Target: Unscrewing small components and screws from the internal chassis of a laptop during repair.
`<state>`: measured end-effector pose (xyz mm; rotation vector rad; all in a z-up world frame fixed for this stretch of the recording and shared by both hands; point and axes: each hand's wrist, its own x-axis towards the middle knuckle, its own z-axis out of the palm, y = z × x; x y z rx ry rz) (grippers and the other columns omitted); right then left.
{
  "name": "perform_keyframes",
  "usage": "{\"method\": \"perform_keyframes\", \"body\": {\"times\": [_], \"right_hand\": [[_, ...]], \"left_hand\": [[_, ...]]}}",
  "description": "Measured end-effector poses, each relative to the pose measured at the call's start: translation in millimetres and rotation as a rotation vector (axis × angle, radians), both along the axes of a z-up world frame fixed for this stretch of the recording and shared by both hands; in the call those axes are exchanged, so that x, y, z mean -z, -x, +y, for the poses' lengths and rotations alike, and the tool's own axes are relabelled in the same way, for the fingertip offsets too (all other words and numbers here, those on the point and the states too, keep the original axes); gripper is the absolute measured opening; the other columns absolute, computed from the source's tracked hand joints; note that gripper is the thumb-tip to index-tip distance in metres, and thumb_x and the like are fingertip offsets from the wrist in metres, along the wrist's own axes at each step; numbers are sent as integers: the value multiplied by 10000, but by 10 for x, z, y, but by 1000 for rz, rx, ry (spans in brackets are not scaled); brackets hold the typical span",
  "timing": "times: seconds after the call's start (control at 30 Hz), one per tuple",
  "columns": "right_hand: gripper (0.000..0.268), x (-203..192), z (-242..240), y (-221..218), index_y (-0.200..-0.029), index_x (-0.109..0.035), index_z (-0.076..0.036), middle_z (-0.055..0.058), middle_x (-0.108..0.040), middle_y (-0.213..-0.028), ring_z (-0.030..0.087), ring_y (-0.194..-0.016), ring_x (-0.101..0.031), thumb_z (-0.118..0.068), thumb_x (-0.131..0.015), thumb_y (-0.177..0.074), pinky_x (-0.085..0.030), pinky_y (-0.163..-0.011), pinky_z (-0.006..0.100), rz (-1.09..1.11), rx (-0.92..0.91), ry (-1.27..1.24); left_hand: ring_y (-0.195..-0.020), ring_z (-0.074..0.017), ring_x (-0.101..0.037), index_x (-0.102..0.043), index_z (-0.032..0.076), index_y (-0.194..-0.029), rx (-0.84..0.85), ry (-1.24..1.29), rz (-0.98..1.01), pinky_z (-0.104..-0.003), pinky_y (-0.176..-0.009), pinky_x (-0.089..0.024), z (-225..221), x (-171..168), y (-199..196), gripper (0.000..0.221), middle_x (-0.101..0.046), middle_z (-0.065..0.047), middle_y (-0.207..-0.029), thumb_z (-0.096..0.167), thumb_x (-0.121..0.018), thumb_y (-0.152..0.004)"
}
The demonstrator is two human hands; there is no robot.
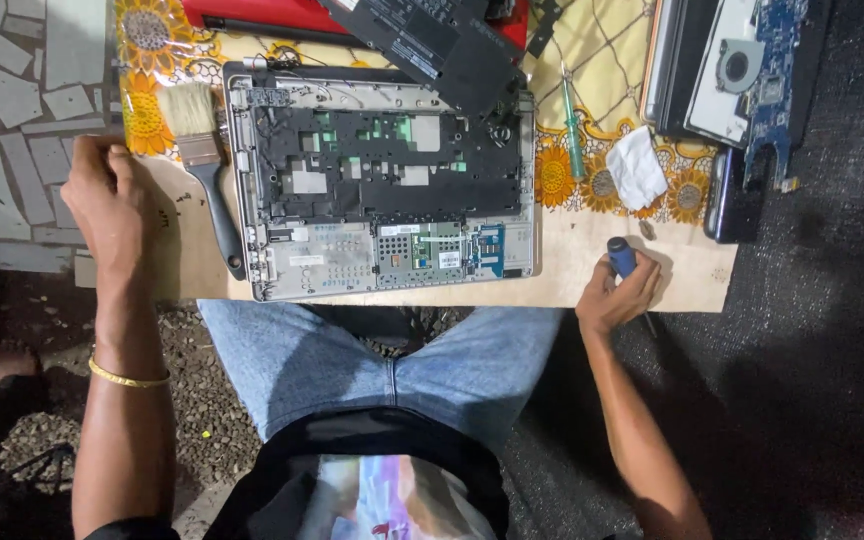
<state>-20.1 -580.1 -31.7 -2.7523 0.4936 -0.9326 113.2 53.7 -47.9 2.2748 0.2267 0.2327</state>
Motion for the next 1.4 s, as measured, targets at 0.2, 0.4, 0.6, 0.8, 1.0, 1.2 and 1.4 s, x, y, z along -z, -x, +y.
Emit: {"method": "perform_keyframes", "body": {"times": [0.2,0.4,0.6,0.8,1.0,1.2,1.4], "right_hand": [[291,126,-293,82,-1126,-635,-92,91,-725,-993,286,-885,-642,-202,-826,-936,-476,-807,457,113,31,-91],[238,-8,-565,-116,-1108,-709,-55,91,-740,-889,313,-753,-684,-205,-810,-953,-541,-704,517,243,-70,-88],[238,18,-619,-204,-1098,-741,-29,48,-685,-774,289,-655,-646,-198,-771,-934,-518,-660,507,259,-125,-42],[176,42,-805,-223,-931,-670,-115,-24,-577,-722,211,-647,-543,-270,-754,-947,-501,-756,486,406,-106,-83],[308,-214,-963,-387,-929,-708,-92,36,-644,-727,247,-700,-621,-399,-713,-902,-487,-714,459,667,-27,-342],[276,-445,-1033,-672,-859,-743,29,181,-760,-731,227,-562,-710,-212,-698,-985,-602,-546,318,869,24,-781],[326,-547,-1099,-841,-941,-737,108,274,-762,-760,314,-588,-752,-186,-646,-1048,-631,-557,366,938,-112,-864]], "left_hand": [[-815,-260,-532,-595,-74,-1231,25,31,37,-438,-653,-405,55,63,56,227,-659,-185,-972,70,-431,-1295],[-866,-291,-543,-602,-37,-1272,36,51,97,-478,-668,-401,146,166,2,289,-672,-192,-1016,210,-474,-1352],[-969,-254,-603,-625,7,-1278,-98,200,309,-456,-711,-467,-292,-709,2,402,-717,-173,-1137,390,-504,-1251],[-1044,-315,-684,-576,-42,-1357,33,190,203,-445,-763,-549,-99,-370,12,409,-756,-276,-1231,357,-486,-1331],[-907,-289,-582,-573,-79,-1364,122,138,105,-455,-656,-430,-21,-147,-25,520,-690,-232,-1079,430,-475,-1396],[-900,-263,-589,-569,-75,-1369,111,122,131,-427,-641,-431,-2,-231,88,525,-688,-203,-1078,441,-479,-1404],[-818,-282,-602,-541,-59,-1362,95,110,124,-445,-603,-449,-22,-182,-31,542,-701,-220,-1042,474,-445,-1377]]}}
